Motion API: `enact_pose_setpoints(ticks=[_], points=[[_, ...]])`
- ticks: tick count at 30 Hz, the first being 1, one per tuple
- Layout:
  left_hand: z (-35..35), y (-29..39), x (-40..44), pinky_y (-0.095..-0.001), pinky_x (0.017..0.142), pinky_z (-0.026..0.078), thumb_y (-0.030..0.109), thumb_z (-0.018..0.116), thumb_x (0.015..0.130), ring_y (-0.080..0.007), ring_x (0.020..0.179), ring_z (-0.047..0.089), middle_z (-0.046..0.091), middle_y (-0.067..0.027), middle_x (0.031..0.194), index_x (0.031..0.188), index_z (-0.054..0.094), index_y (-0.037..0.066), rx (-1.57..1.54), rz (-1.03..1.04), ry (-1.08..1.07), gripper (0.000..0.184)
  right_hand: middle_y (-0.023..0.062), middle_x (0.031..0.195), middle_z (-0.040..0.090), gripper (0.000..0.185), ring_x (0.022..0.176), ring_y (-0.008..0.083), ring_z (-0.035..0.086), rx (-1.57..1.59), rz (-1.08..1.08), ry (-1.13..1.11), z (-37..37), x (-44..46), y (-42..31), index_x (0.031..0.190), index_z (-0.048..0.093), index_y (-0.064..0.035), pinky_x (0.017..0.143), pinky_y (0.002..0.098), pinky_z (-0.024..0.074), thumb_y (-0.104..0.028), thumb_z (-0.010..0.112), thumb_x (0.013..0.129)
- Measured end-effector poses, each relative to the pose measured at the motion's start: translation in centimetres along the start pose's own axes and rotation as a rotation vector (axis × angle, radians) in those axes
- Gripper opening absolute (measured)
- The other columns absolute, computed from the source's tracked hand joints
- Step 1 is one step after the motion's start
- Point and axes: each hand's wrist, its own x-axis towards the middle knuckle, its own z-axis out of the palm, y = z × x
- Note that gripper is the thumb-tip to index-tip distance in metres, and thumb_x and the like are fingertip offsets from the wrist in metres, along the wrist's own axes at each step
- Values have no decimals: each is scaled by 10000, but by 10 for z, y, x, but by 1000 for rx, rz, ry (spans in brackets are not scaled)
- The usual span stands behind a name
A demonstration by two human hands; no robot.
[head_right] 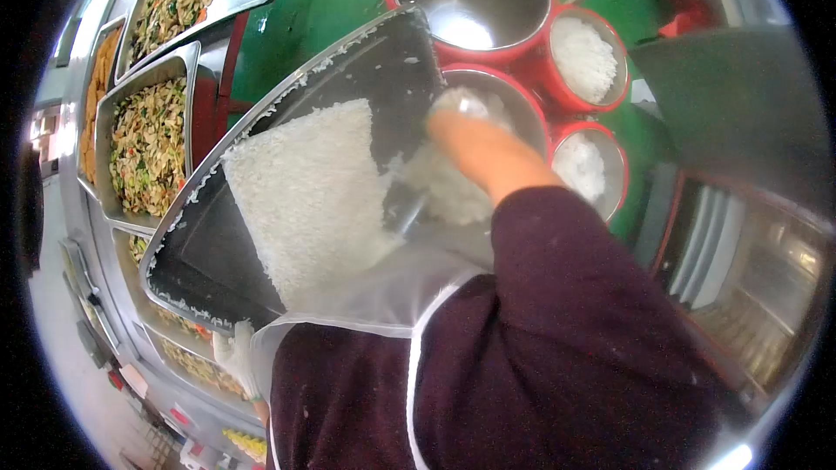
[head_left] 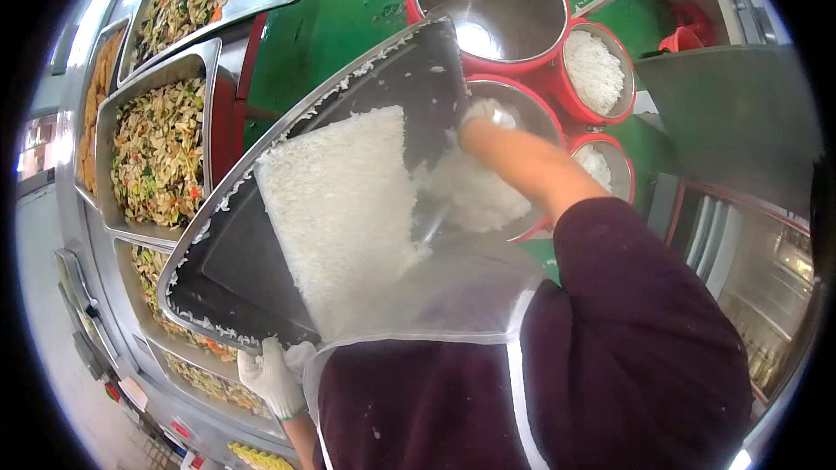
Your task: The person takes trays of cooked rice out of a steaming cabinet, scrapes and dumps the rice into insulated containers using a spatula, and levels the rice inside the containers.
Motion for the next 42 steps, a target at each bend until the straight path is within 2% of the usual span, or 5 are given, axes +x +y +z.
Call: enact_pose_setpoints(ticks=[12, 21, 31, 38, 42], points=[[-20, -25, 16, -211, 596, 431, -47, 577, 835, -52, 677, 528, 604, 14, 815, 983, 631, 9, -71, 56, -2, 167, 41, 1097, 722, 394, 979, 266, 692, -123, 45, -70, 13, -134, 94, 1140, 708, -161, 796, 445, 510, -244, 740, 756], [-25, -41, 16, -222, 598, 439, -28, 611, 837, -60, 674, 524, 600, 16, 800, 998, 638, 4, -144, 51, 1, 166, 204, 1104, 686, 406, 1034, 348, 670, 192, 28, -163, -54, -239, 163, 1156, 629, -19, 887, 476, 516, -215, 676, 804], [-17, -23, 30, -214, 582, 414, -42, 599, 786, -63, 659, 517, 598, 16, 787, 952, 642, 10, -56, -6, 4, 179, 243, 1123, 641, 443, 1016, 425, 627, 766, -443, 253, -24, -101, 130, 1273, 490, -94, 852, 494, 477, -174, 614, 856], [-12, -11, 47, -222, 596, 398, -32, 575, 819, -63, 661, 498, 578, 22, 786, 921, 618, 16, 21, -32, 46, 120, 91, 919, 653, 263, 824, 234, 659, 1603, -185, -82, -7, -25, 39, 1151, 571, -122, 699, 412, 550, -278, 421, 1001], [0, 6, 58, -222, 568, 374, -3, 576, 848, -53, 639, 479, 556, 30, 746, 923, 614, 16, -27, -26, 30, 86, 118, 893, 687, 252, 804, 228, 678, 1253, -74, -77, -39, -60, 58, 1093, 633, -99, 688, 373, 527, -246, 563, 900]])
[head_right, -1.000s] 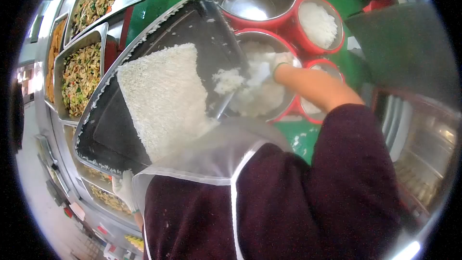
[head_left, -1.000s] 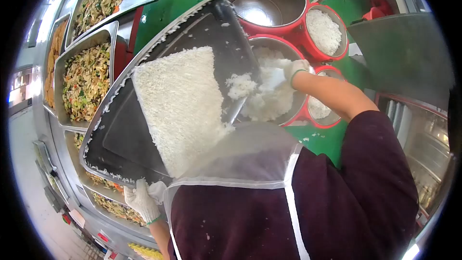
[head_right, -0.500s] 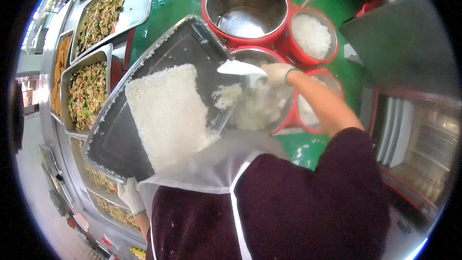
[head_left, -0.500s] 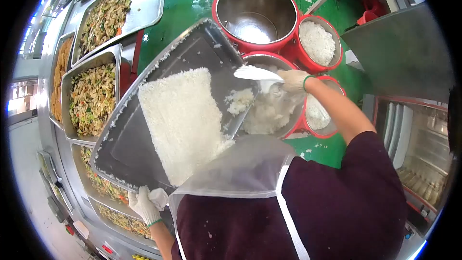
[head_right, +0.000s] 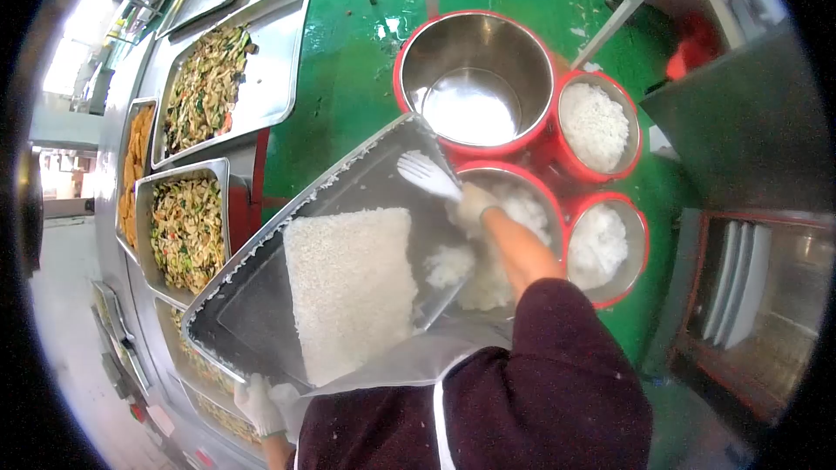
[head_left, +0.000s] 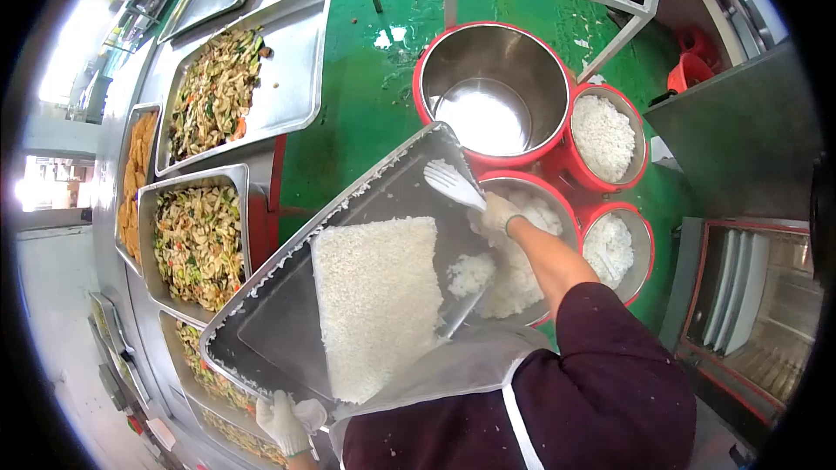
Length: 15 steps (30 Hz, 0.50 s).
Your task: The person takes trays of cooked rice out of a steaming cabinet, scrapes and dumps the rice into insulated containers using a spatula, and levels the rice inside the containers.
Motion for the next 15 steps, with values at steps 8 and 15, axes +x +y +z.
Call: enact_pose_setpoints(ticks=[8, 15], points=[[35, 106, 27, -209, 580, 399, 36, 602, 859, -54, 643, 510, 573, 25, 754, 933, 632, 32, 11, 198, -81, 79, 139, 906, 718, 352, 811, 271, 707, 143, 41, 108, -70, -4, 13, 1151, 649, -108, 722, 402, 546, -309, 601, 866], [98, 227, 84, -206, 601, 421, 53, 616, 865, -52, 680, 533, 585, 24, 781, 932, 633, 47, 70, 419, -261, 69, 58, 760, 674, 166, 680, 194, 638, 444, -46, 228, -174, 4, -7, 951, 683, -101, 641, 396, 494, -175, 554, 876]])
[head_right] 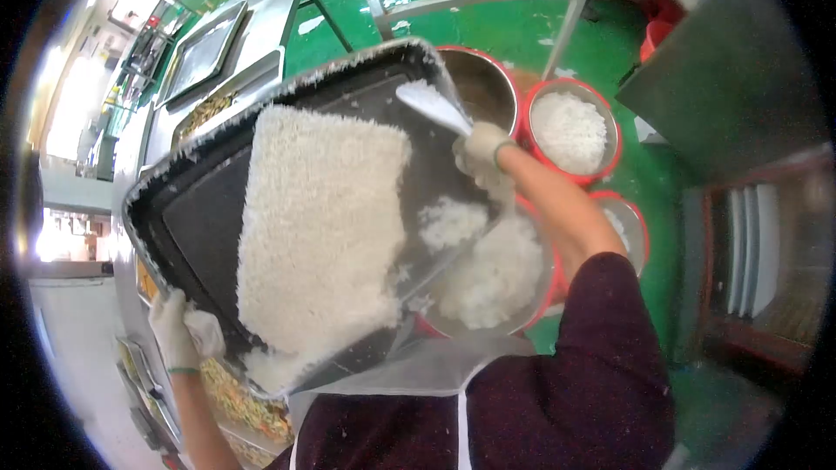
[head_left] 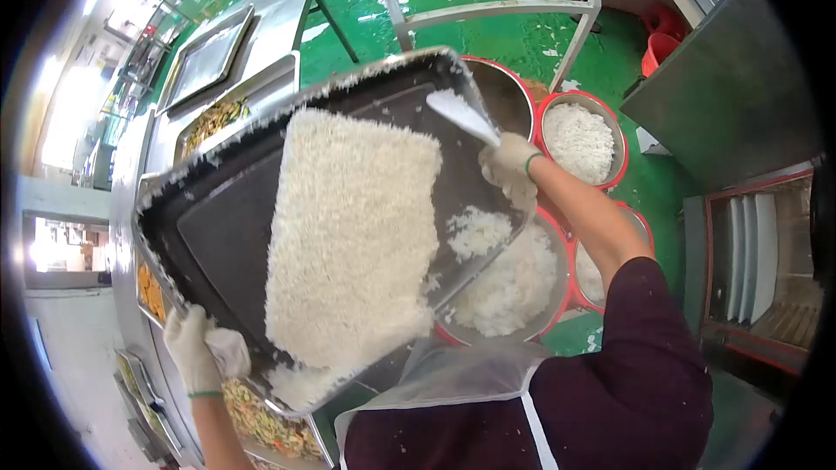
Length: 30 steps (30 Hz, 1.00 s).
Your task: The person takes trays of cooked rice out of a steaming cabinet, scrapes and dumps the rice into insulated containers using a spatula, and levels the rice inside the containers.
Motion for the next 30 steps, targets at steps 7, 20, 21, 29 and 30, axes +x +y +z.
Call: enact_pose_setpoints(ticks=[7, 20, 21, 29, 30], points=[[92, 63, 141, -210, 646, 451, 118, 640, 893, -60, 718, 553, 595, 20, 812, 975, 640, 31, -105, 340, -99, 120, 66, 803, 685, 208, 758, 200, 671, 161, -325, 371, -71, 86, -17, 981, 690, -67, 693, 354, 524, -143, 592, 815], [304, 116, 266, -341, 654, 474, 287, 603, 840, -174, 655, 591, 619, -108, 684, 896, 665, 22, 390, 809, -243, 278, 287, 1097, 637, 454, 1040, 383, 639, -17, 54, 662, 22, 84, 44, 1210, 533, -15, 881, 438, 496, -316, 587, 876], [303, 114, 263, -346, 662, 474, 297, 606, 835, -192, 661, 600, 634, -107, 703, 894, 665, 27, 385, 740, -238, 283, 268, 1101, 638, 410, 1017, 355, 653, -84, 91, 685, 36, 38, 21, 1206, 538, -19, 860, 423, 513, -274, 586, 888], [312, 108, 248, -353, 676, 472, 303, 621, 818, -238, 653, 590, 626, -133, 708, 908, 660, 12, 455, 765, -253, 307, 206, 1132, 618, 280, 951, 401, 652, -849, -483, 245, 94, 6, -44, 1162, 527, -60, 714, 492, 552, -187, 496, 915], [312, 110, 249, -351, 674, 470, 301, 622, 817, -233, 650, 585, 619, -132, 701, 894, 652, 6, 454, 740, -263, 306, 208, 1137, 617, 258, 942, 400, 657, -898, -502, 241, 91, 9, -53, 1143, 530, -59, 716, 493, 551, -179, 489, 918]])
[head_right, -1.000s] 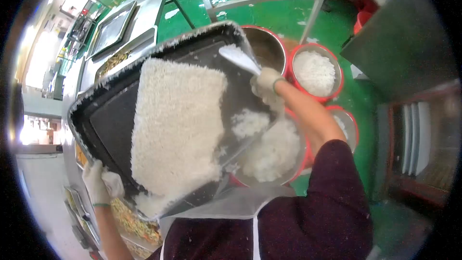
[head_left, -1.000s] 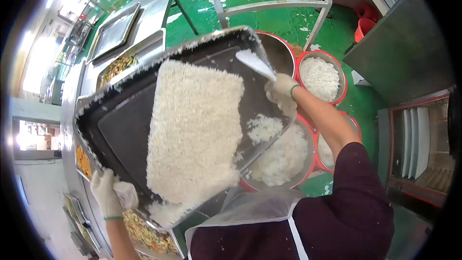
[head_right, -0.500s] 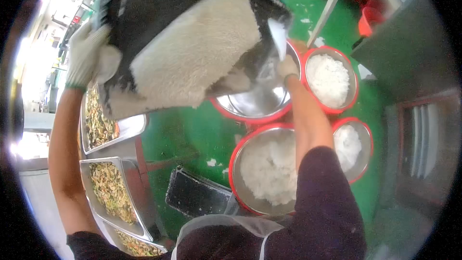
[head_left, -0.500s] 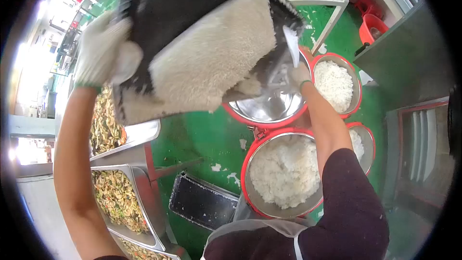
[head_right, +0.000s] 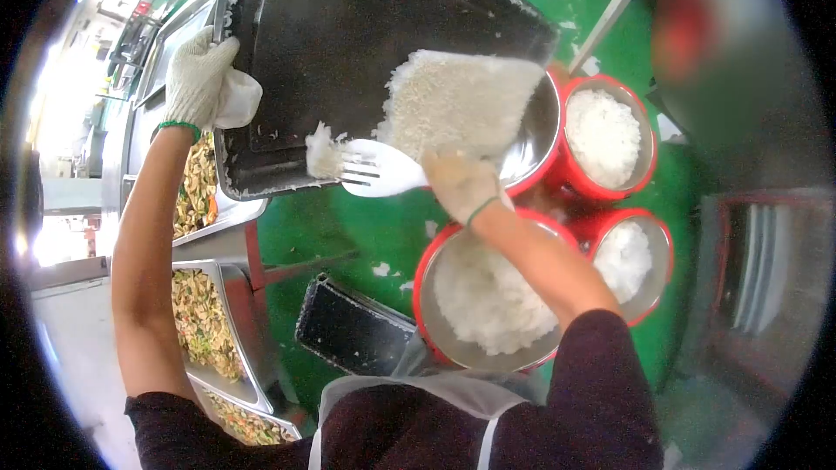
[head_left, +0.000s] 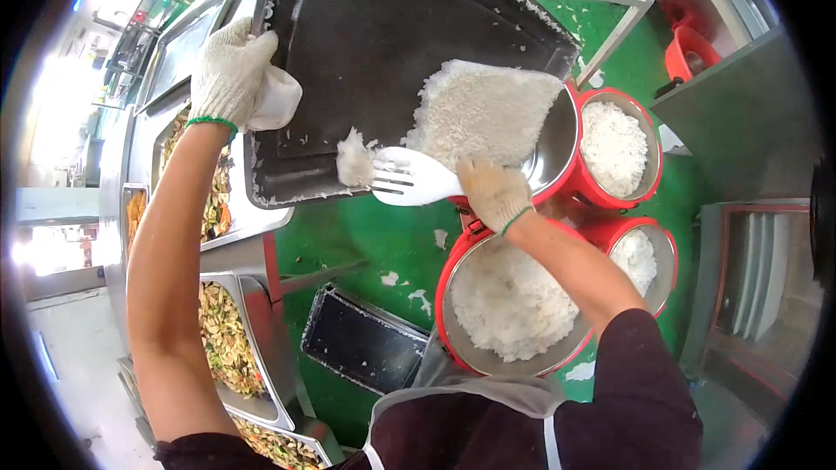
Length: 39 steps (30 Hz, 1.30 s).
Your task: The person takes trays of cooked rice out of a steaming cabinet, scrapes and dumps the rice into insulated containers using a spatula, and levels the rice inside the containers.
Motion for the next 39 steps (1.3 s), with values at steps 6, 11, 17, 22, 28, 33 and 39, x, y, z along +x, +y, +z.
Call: enact_pose_setpoints(ticks=[6, 11, 17, 22, 28, 33, 39], points=[[-12, 16, -20, -330, 654, 466, 289, 625, 825, -178, 632, 564, 596, -107, 671, 871, 645, -4, -64, -30, -53, 297, 177, 1067, 667, 200, 950, 368, 689, -137, 123, -162, -14, 16, 38, 1082, 566, -60, 741, 509, 555, -172, 473, 945], [-8, 18, -39, -307, 637, 464, 290, 637, 835, -144, 609, 558, 602, -68, 657, 919, 675, 4, -92, -55, -32, 300, 159, 1110, 683, 238, 1017, 346, 683, -161, 345, -107, 26, 16, 79, 1095, 651, -72, 813, 506, 552, -185, 505, 945], [-14, 19, -46, -302, 606, 437, 314, 651, 829, -105, 596, 512, 564, -40, 626, 847, 671, 9, -245, -129, -14, 306, 169, 1203, 657, 291, 1089, 345, 655, -107, 614, -242, 4, 2, 83, 1150, 688, -83, 885, 447, 531, -174, 538, 918], [-14, -11, -37, -322, 625, 436, 337, 651, 807, -139, 599, 510, 556, -64, 630, 797, 649, 6, -147, -189, -12, 331, 209, 1125, 647, 275, 997, 374, 677, -240, 437, -257, -70, -37, 88, 1129, 590, -39, 797, 477, 564, -163, 584, 884], [-6, -8, -42, -327, 648, 450, 313, 644, 802, -158, 631, 533, 579, -79, 660, 844, 664, -6, -267, -289, -42, 323, 170, 1056, 605, 180, 867, 363, 695, -199, 168, -108, -76, -67, -4, 1081, 531, -84, 628, 504, 561, -103, 503, 904], [-6, 6, -40, -341, 675, 475, 304, 646, 796, -172, 681, 579, 635, -100, 755, 900, 656, -23, -209, -228, -18, 343, 194, 1069, 662, 228, 935, 368, 694, -218, 132, -237, -58, -40, 24, 1103, 609, -66, 688, 492, 584, -100, 467, 928], [-18, 40, -47, -331, 645, 473, 300, 650, 779, -161, 667, 578, 622, -92, 722, 835, 648, -2, -245, -266, -68, 307, 221, 1054, 671, 214, 978, 424, 670, -304, 481, -27, -29, -33, 166, 1024, 679, -59, 768, 483, 571, -100, 505, 906]])
